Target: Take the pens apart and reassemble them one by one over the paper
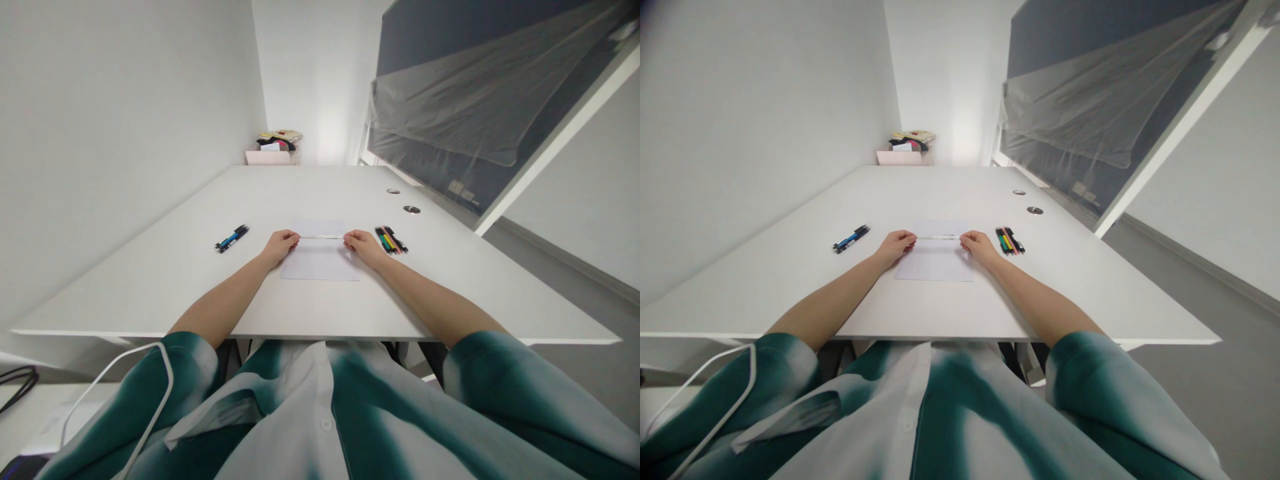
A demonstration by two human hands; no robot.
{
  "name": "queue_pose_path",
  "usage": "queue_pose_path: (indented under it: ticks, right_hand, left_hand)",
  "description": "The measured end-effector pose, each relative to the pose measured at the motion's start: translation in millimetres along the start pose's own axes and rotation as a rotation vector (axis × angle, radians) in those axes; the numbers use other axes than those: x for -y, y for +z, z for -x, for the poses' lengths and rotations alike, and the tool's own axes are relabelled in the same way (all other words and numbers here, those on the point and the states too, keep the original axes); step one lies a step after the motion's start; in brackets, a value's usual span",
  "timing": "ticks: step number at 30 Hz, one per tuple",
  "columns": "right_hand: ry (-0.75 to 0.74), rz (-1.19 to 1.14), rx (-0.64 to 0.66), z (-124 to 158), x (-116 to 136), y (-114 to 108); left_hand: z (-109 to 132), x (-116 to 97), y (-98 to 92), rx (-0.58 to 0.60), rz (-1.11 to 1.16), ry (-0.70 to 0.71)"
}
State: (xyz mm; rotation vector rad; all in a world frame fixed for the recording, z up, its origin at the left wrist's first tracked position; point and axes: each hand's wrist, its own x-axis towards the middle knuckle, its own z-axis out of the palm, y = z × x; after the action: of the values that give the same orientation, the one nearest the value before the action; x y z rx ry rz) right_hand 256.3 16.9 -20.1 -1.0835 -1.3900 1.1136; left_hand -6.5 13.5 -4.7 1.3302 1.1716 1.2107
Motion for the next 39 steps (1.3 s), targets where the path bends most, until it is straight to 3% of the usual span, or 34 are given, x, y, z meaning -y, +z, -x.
queue_pose_path:
  ticks: [39]
  right_hand:
    - [-0.044, 0.066, 0.029, 1.9, 1.4, 0.0]
  left_hand:
    - [-3.2, 4.6, 1.0, 0.026, -0.018, 0.028]
